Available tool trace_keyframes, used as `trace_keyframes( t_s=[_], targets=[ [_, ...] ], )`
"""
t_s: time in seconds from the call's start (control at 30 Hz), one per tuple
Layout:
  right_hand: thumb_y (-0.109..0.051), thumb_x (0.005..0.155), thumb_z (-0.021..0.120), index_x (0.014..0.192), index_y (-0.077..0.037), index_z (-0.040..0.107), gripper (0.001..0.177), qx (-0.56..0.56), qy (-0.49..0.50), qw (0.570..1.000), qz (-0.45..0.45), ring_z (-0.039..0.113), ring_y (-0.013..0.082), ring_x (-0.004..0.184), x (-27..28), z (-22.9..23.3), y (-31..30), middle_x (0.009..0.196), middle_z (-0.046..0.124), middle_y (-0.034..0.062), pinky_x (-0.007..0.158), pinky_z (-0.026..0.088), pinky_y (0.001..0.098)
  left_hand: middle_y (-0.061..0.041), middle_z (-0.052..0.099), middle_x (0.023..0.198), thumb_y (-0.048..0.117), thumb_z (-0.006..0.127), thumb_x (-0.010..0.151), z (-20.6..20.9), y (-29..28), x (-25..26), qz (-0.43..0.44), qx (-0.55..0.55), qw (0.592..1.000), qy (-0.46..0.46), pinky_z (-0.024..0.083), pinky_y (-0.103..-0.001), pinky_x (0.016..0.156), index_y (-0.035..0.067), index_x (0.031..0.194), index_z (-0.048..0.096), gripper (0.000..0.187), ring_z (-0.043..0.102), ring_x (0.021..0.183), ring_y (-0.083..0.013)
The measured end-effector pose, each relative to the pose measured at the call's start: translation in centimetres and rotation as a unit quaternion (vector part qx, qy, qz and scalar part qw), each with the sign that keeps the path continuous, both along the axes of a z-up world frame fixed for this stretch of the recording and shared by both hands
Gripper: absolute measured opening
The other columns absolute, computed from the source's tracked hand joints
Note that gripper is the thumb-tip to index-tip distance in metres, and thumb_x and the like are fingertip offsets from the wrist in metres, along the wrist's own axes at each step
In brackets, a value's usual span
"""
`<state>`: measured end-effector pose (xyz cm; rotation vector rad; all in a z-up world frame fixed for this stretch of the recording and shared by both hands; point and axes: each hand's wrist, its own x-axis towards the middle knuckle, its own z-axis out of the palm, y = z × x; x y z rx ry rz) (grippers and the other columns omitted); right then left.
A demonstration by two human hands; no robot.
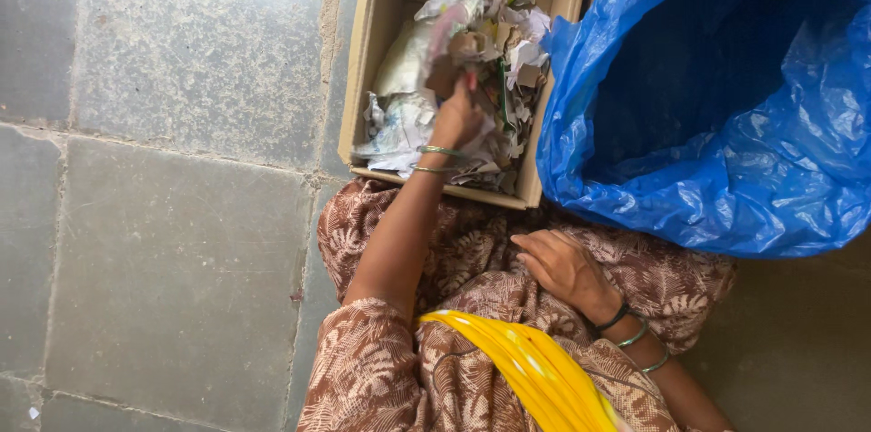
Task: The person sits on the floor and sorts small pieces of paper and plastic from a blue bag into a cardboard box. They pick up items one by one, separate them, and place them into the box.
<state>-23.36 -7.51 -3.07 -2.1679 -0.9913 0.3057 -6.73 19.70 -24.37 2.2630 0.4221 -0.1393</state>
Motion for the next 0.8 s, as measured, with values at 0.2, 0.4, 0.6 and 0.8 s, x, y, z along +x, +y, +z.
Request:
trace_keyframes(
  t_s=[0.2, 0.4, 0.6, 0.8],
  targets=[
    [-0.016, 0.089, 0.07, 0.115, -0.001, 0.068, 0.03, -0.01, -0.007, 1.0, 0.011, 0.067, 0.0342, 0.096, 0.5, 0.3, 0.6, 0.106, 0.071, 0.0156, 0.085, 0.054, 0.0429, -0.035, 0.069, 0.098, 0.029, 0.054, 0.099, 1.8, 7.2, -1.3, 0.081, 0.062, 0.994, 0.041, 0.053, -0.06, 0.085, 0.005, 0.156, 0.027, 0.068, 0.067, 0.094, -0.0525],
    [-0.016, 0.089, 0.069, 0.115, -0.002, 0.069, 0.03, -0.017, 0.004, 1.0, 0.011, 0.067, 0.0347, 0.097, 0.1, 0.3, 0.4, 0.106, 0.071, 0.0157, 0.085, 0.054, 0.0431, -0.032, 0.07, 0.097, 0.028, 0.054, 0.095, 4.2, 7.9, -1.2, 0.069, 0.068, 0.995, 0.025, 0.054, -0.056, 0.082, 0.005, 0.157, 0.022, 0.074, 0.068, 0.092, -0.0508],
    [-0.017, 0.09, 0.069, 0.117, -0.002, 0.068, 0.031, -0.025, 0.009, 1.0, 0.018, 0.066, 0.0349, 0.097, 0.1, -0.2, 0.3, 0.107, 0.069, 0.0168, 0.085, 0.054, 0.0427, -0.022, 0.077, 0.091, 0.028, 0.059, 0.091, 9.5, 6.3, -4.5, 0.046, -0.04, 0.998, 0.022, 0.06, -0.046, 0.082, 0.017, 0.136, 0.06, 0.046, 0.078, 0.083, -0.034],
    [-0.017, 0.09, 0.068, 0.118, -0.003, 0.067, 0.031, -0.029, 0.007, 0.999, 0.034, 0.066, 0.0338, 0.097, 0.3, 0.4, 1.3, 0.108, 0.07, 0.0147, 0.085, 0.053, 0.0428, -0.026, 0.058, 0.137, 0.036, 0.081, 0.08, 13.1, 0.8, -8.2, -0.072, 0.108, 0.991, -0.036, 0.057, -0.048, 0.096, 0.018, 0.136, 0.058, 0.063, 0.066, 0.112, -0.0446]
  ],
)
